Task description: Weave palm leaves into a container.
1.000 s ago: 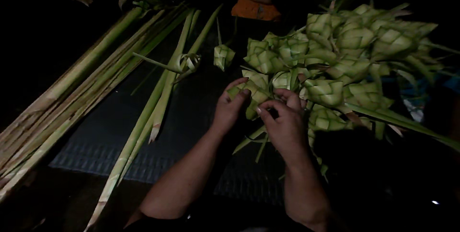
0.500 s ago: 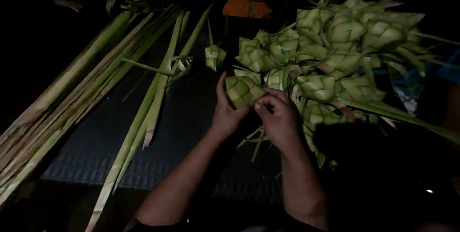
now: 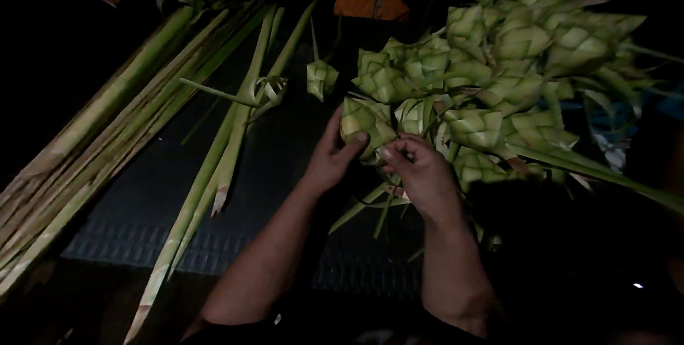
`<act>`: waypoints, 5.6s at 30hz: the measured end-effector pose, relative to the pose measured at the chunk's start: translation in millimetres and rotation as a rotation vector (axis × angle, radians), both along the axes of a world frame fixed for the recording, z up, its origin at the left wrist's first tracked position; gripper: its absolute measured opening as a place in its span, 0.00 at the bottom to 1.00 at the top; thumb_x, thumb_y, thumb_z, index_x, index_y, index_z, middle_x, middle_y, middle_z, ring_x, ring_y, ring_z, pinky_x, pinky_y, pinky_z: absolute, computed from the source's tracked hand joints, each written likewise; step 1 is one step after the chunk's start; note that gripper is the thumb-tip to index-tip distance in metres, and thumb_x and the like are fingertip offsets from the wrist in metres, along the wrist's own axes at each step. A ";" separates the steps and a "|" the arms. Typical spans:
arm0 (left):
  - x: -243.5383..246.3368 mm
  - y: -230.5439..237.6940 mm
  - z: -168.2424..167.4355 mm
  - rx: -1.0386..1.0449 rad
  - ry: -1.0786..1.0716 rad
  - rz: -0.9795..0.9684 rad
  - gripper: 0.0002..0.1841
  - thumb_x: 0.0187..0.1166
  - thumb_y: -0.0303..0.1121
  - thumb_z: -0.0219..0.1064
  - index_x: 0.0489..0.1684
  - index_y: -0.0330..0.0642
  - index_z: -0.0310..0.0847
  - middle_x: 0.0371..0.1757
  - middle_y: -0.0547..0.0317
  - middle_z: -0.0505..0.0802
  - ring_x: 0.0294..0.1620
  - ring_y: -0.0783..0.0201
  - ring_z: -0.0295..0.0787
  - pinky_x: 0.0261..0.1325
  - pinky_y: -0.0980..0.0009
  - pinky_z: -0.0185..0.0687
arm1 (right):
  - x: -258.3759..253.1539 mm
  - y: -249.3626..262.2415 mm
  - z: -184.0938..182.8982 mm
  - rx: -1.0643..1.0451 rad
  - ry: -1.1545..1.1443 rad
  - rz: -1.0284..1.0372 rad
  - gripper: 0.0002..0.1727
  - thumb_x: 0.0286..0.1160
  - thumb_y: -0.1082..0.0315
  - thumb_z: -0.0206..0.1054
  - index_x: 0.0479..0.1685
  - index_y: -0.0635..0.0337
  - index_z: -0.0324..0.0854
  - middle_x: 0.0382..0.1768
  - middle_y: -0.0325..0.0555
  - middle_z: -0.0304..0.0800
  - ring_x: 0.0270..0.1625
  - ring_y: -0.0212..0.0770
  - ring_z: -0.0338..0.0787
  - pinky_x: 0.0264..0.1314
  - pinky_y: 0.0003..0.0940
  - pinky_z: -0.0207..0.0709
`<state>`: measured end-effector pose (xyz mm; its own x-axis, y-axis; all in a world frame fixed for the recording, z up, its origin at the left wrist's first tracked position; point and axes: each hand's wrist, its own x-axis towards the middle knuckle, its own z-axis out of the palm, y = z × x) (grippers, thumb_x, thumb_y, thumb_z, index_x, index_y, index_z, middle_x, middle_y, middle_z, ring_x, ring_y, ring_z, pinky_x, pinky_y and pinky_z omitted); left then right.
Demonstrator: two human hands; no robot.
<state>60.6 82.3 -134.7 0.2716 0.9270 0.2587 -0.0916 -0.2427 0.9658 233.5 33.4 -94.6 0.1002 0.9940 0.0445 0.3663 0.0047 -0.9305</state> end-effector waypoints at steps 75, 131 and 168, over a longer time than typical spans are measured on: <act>22.2 -14.5 8.5 -0.158 0.301 0.413 0.08 0.78 0.28 0.68 0.28 0.38 0.86 0.71 0.55 0.86 0.65 0.68 0.85 0.64 0.66 0.81 | -35.1 6.8 -31.1 0.334 -0.482 -0.107 0.07 0.79 0.69 0.69 0.42 0.63 0.89 0.81 0.57 0.69 0.76 0.56 0.76 0.75 0.54 0.73; 20.4 -9.5 0.0 0.003 0.324 0.317 0.07 0.81 0.26 0.66 0.36 0.34 0.89 0.74 0.47 0.81 0.67 0.63 0.82 0.67 0.67 0.79 | -26.1 13.0 -28.4 0.213 -0.345 -0.124 0.10 0.82 0.64 0.69 0.52 0.57 0.90 0.83 0.58 0.65 0.69 0.52 0.81 0.64 0.47 0.82; 23.3 -6.9 4.8 -0.148 0.611 0.312 0.11 0.82 0.30 0.64 0.39 0.33 0.90 0.73 0.48 0.85 0.71 0.56 0.83 0.72 0.57 0.79 | -33.6 16.6 -35.3 0.267 -0.596 -0.085 0.04 0.73 0.73 0.73 0.39 0.60 0.94 0.83 0.59 0.68 0.76 0.63 0.75 0.74 0.60 0.72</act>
<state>83.9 75.4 -129.9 0.0433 0.9990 0.0099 0.5305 -0.0314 0.8471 199.9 50.0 -129.9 0.0595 0.9308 0.3605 0.8278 0.1558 -0.5389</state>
